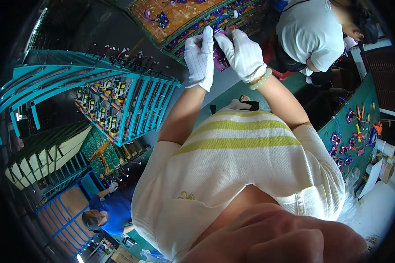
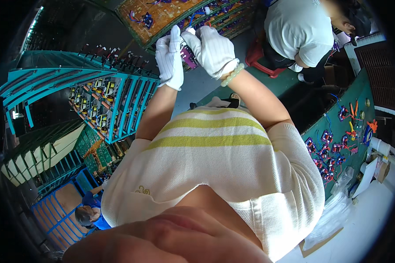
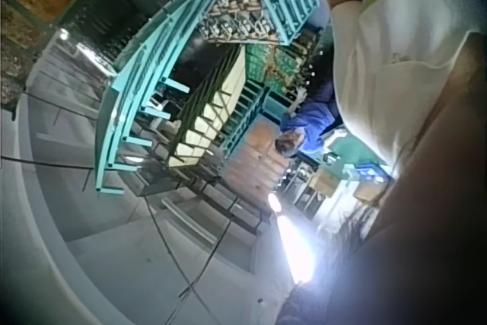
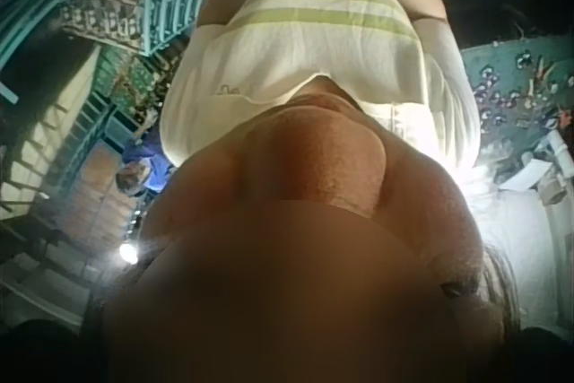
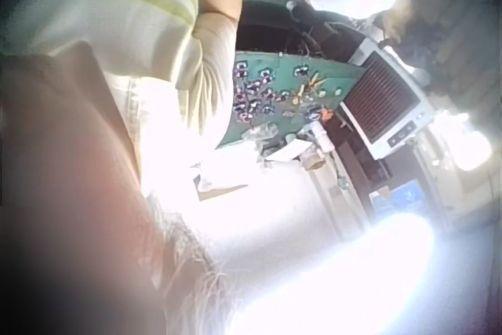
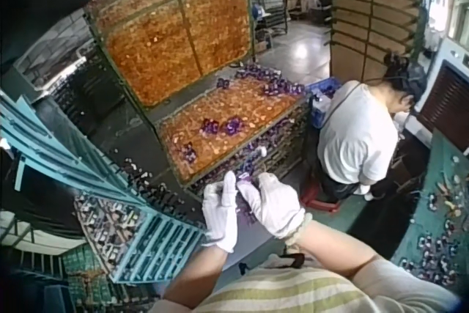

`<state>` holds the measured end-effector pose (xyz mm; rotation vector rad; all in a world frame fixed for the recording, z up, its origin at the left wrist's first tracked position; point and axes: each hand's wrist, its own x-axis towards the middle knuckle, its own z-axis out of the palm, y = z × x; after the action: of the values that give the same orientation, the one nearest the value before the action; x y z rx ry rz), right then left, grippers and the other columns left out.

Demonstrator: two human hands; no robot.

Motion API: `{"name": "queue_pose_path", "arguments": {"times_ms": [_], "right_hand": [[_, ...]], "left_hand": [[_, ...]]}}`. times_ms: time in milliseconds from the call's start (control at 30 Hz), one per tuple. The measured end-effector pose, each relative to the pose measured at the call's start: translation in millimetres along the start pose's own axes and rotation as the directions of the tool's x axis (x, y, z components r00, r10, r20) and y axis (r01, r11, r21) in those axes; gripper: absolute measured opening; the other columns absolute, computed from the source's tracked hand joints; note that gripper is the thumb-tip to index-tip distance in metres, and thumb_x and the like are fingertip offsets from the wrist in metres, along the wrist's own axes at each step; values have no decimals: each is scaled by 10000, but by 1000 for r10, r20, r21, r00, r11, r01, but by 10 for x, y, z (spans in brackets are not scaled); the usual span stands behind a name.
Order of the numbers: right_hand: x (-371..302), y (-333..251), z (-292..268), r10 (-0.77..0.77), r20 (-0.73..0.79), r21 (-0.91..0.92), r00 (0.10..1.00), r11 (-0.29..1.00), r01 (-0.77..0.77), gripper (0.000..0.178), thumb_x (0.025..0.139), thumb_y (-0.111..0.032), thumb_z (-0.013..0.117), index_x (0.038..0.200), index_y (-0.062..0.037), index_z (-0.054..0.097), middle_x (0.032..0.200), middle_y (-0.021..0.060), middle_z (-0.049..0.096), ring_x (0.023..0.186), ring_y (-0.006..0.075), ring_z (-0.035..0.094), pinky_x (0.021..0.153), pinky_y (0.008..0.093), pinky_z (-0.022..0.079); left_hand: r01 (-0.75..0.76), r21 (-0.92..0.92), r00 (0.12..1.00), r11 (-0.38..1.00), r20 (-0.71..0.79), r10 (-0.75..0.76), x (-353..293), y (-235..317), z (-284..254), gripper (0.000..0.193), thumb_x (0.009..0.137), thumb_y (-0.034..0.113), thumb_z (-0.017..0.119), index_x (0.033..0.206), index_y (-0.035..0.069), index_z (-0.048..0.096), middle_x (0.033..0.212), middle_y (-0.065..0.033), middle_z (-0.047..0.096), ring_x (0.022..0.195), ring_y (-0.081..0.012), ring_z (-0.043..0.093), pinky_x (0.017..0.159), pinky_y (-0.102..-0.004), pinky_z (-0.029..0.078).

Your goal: The person assembles small purple circuit boards by attaching red and blue wires to them. They repeatedly pick up a board, connect the wires, and place the finished unit on a wooden workbench.

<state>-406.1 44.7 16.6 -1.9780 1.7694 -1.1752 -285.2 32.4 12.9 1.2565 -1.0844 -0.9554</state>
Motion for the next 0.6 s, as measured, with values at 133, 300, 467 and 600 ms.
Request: {"name": "queue_pose_path", "arguments": {"times_ms": [133, 300, 467, 600], "right_hand": [[5, 191, -13, -115, -127, 252, 985, 957, 144, 284, 939, -287, 538, 882, -11, 572, 812, 199, 595, 698, 403, 585, 585, 439, 451], [41, 450, 68, -357, -318, 224, 878, 872, 435, 208, 963, -122, 470, 1038, 21, 602, 832, 166, 579, 720, 298, 592, 621, 354, 468], [-29, 547, 149, 32, -122, 676, 992, 734, 59, 241, 968, -136, 461, 1057, 35, 605, 858, 169, 592, 747, 301, 596, 684, 330, 482], [-95, 511, 108, 89, -111, 693, 990, 721, 13, 247, 968, -131, 454, 1050, 40, 612, 878, 181, 604, 769, 320, 604, 702, 334, 487]], "left_hand": [[-6, -319, 1000, 948, 24, 15, 26, -34, 8, 377, 928, 417, 587, 789, 66, 584, 756, 44, 508, 700, -34, 422, 694, -200, 366], [15, -215, 999, 976, 34, -8, 7, 121, 28, 398, 950, 421, 546, 738, 86, 588, 674, 67, 444, 656, -39, 382, 659, -210, 340], [-32, -169, 999, 985, 36, 39, 5, 144, 98, 438, 958, 440, 519, 722, 76, 572, 672, 50, 465, 654, -50, 400, 652, -220, 354], [-87, -184, 995, 979, 23, 92, 38, 140, 168, 394, 983, 367, 503, 717, 84, 568, 662, 87, 458, 647, -17, 377, 613, -198, 338]]}}
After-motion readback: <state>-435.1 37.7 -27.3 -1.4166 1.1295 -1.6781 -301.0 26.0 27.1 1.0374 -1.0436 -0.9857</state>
